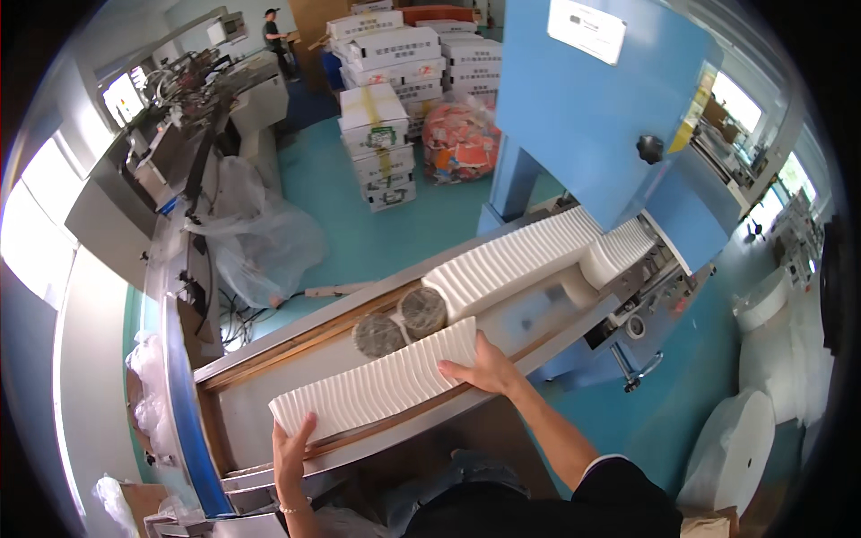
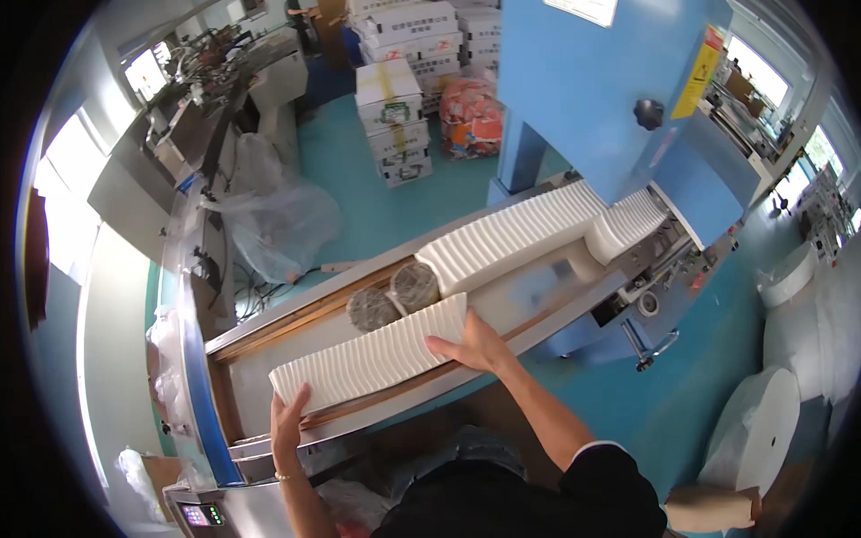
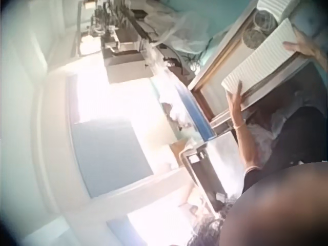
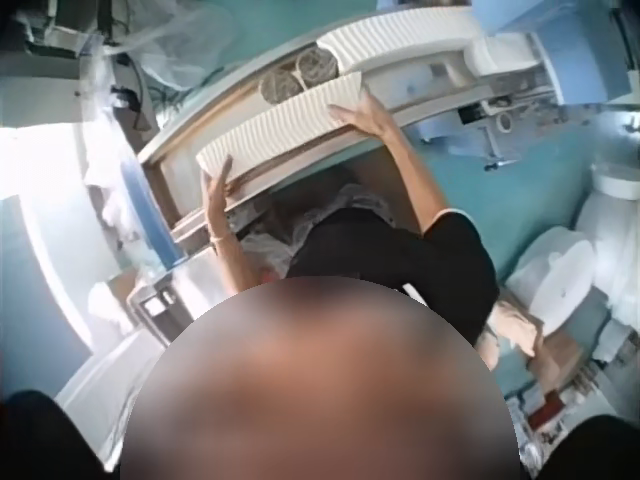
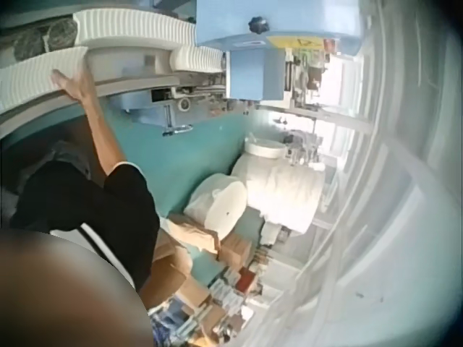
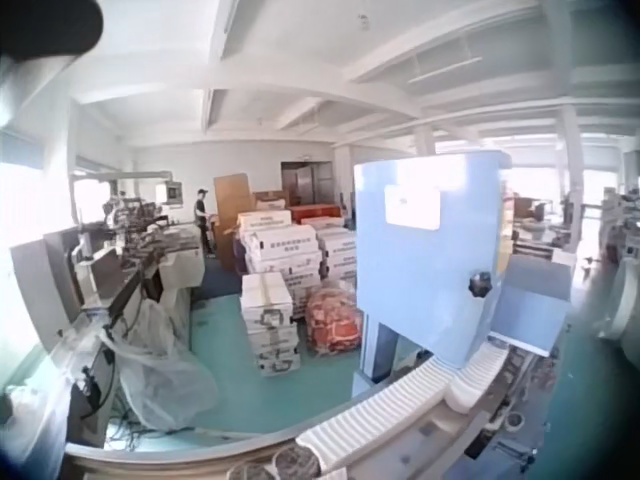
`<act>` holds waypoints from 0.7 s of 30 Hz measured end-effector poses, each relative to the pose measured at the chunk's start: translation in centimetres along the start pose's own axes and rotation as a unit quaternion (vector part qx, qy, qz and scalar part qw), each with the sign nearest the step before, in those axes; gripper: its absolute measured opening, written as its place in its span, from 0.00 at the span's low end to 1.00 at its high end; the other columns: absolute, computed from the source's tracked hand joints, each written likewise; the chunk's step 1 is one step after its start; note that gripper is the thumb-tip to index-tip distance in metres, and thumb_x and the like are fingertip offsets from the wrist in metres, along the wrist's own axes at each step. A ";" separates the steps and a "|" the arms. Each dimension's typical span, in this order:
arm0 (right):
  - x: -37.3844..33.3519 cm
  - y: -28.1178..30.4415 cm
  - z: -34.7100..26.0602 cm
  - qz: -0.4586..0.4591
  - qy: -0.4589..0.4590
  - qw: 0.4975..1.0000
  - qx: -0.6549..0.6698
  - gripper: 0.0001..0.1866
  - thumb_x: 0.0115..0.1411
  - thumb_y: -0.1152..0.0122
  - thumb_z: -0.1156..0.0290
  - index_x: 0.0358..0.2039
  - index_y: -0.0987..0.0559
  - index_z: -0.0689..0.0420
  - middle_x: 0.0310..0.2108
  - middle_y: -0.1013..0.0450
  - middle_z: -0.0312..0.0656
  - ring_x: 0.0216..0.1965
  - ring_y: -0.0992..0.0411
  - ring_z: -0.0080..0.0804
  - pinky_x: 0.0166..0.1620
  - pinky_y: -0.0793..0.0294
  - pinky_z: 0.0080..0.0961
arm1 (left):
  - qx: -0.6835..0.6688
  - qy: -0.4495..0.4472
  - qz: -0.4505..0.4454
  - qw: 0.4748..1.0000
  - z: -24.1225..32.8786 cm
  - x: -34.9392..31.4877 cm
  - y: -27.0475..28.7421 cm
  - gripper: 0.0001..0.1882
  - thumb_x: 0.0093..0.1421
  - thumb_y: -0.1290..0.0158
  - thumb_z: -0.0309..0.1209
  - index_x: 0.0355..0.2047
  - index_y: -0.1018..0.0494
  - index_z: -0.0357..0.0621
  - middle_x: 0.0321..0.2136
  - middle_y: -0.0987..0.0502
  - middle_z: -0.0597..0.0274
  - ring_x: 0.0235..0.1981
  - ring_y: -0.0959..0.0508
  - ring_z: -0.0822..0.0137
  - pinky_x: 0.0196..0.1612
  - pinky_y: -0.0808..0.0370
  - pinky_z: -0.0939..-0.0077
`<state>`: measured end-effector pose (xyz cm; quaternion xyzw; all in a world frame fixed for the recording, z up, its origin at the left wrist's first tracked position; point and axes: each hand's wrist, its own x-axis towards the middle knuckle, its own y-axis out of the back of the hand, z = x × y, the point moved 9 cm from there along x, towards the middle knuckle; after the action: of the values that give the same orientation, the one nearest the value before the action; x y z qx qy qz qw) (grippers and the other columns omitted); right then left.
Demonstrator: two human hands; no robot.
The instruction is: Stacking small white paper pads and feeding them into a packaging machine conveyor.
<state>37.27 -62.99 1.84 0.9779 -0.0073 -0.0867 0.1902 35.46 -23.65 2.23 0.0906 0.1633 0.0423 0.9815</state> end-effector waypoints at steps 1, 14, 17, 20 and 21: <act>-0.6 -1.5 -1.7 -0.012 0.011 1.000 0.002 0.46 0.50 0.29 0.51 0.60 0.39 0.65 0.54 0.31 0.54 0.56 0.33 0.40 0.59 0.37 0.33 | -0.001 -0.004 0.016 1.000 -0.9 -0.2 1.9 0.25 0.60 0.41 0.37 0.52 0.32 0.35 0.43 0.23 0.59 0.44 0.25 0.69 0.48 0.28 0.73; -11.6 -40.4 -20.0 -0.420 0.161 0.883 0.132 0.35 0.54 0.33 0.68 0.58 0.39 0.63 0.46 0.27 0.49 0.46 0.26 0.35 0.48 0.26 0.30 | -0.163 0.044 0.515 0.840 -15.0 -35.7 31.1 0.28 0.54 0.35 0.35 0.51 0.32 0.36 0.43 0.24 0.60 0.46 0.25 0.69 0.49 0.28 0.73; -19.3 -54.4 -20.0 -0.596 0.215 0.774 -0.015 0.35 0.54 0.33 0.63 0.55 0.37 0.67 0.47 0.28 0.54 0.49 0.27 0.41 0.52 0.29 0.32 | -0.264 0.072 0.666 0.694 -22.9 -50.0 26.6 0.29 0.56 0.36 0.35 0.53 0.33 0.35 0.45 0.25 0.59 0.47 0.26 0.68 0.51 0.29 0.73; -29.0 -67.9 -15.6 -0.736 0.216 0.611 -0.196 0.47 0.50 0.31 0.51 0.58 0.42 0.71 0.54 0.33 0.59 0.57 0.33 0.47 0.60 0.37 0.33 | -0.279 0.134 0.750 0.585 -27.9 -57.4 17.8 0.28 0.59 0.39 0.35 0.55 0.36 0.36 0.47 0.25 0.58 0.47 0.26 0.67 0.52 0.30 0.71; -31.7 -71.8 -15.6 -0.745 0.283 0.564 -0.214 0.52 0.48 0.31 0.47 0.60 0.45 0.71 0.55 0.34 0.61 0.58 0.34 0.50 0.61 0.38 0.35 | -0.276 0.174 0.752 0.573 -29.4 -58.2 15.4 0.29 0.59 0.40 0.34 0.56 0.37 0.36 0.48 0.26 0.57 0.49 0.26 0.66 0.53 0.30 0.71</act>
<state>7.37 10.85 -5.41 0.5412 0.7972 0.0846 0.2540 -29.94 -10.34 -3.92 -0.1033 0.1846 0.8233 0.5267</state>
